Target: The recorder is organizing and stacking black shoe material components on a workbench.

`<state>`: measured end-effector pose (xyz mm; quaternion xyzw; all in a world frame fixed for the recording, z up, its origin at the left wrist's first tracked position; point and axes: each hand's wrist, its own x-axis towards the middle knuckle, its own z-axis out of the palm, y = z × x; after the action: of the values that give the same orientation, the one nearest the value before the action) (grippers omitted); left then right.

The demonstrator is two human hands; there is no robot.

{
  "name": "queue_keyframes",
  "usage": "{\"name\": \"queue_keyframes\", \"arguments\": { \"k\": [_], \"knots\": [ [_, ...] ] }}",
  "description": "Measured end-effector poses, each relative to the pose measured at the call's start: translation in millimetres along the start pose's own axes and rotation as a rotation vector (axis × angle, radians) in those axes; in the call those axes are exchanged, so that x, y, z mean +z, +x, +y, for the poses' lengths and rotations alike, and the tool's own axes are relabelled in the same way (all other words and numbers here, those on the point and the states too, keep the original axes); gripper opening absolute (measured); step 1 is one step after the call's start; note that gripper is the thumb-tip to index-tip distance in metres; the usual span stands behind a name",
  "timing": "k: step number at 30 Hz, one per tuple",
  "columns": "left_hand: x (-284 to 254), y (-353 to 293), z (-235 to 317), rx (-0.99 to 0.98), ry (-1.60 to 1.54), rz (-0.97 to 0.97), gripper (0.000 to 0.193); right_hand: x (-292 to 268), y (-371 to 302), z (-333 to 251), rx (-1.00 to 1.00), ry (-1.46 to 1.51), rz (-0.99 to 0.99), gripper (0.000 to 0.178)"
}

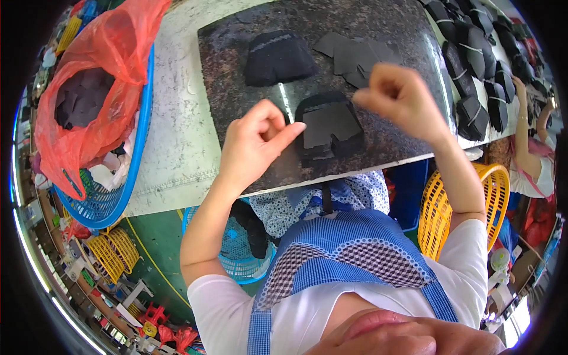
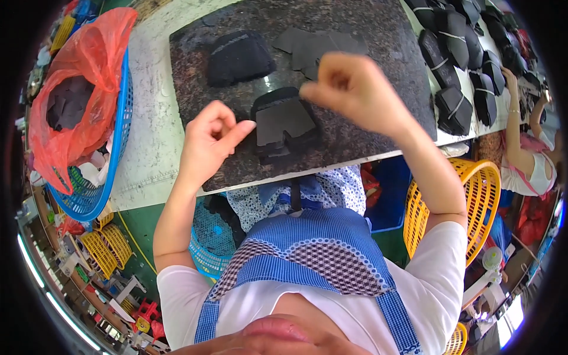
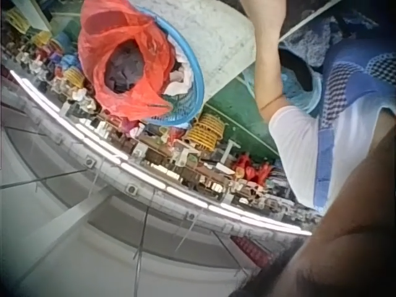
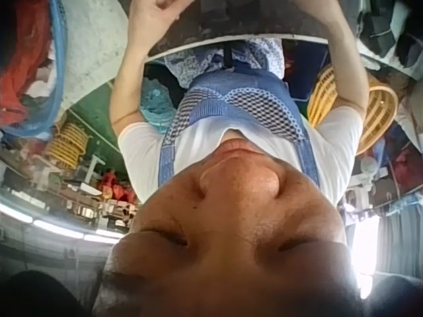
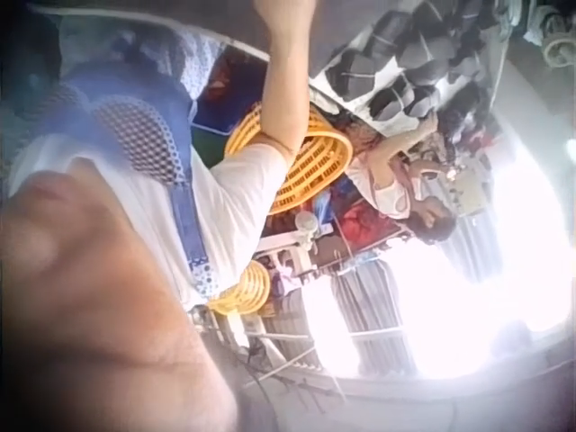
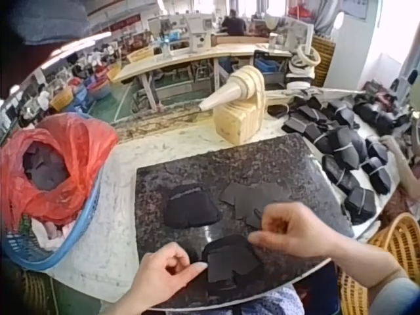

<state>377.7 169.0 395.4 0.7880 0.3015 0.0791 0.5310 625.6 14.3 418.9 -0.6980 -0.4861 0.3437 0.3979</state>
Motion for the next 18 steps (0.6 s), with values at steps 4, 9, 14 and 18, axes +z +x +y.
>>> {"name": "queue_keyframes", "arguments": {
  "k": [4, 9, 14, 18],
  "knots": [
    [-10.0, -4.7, 5.1, 0.049, -0.183, 0.21, 0.022, 8.1, 49.8, -16.1, -0.302, -0.189, 0.19, 0.018],
    [-10.8, -0.3, -4.3, 0.125, -0.111, 0.178, 0.016, 45.2, 96.3, 0.0, -0.721, -0.543, 0.148, 0.025],
    [-8.6, -24.2, 9.5, 0.35, 0.032, 0.195, 0.011, 14.5, 47.1, -18.6, -0.404, -0.216, 0.15, 0.018],
    [19.5, -6.9, 25.4, 0.672, 0.22, 0.1, 0.024, 14.1, -11.2, -1.7, -0.276, -0.278, 0.128, 0.03]
  ]
}}
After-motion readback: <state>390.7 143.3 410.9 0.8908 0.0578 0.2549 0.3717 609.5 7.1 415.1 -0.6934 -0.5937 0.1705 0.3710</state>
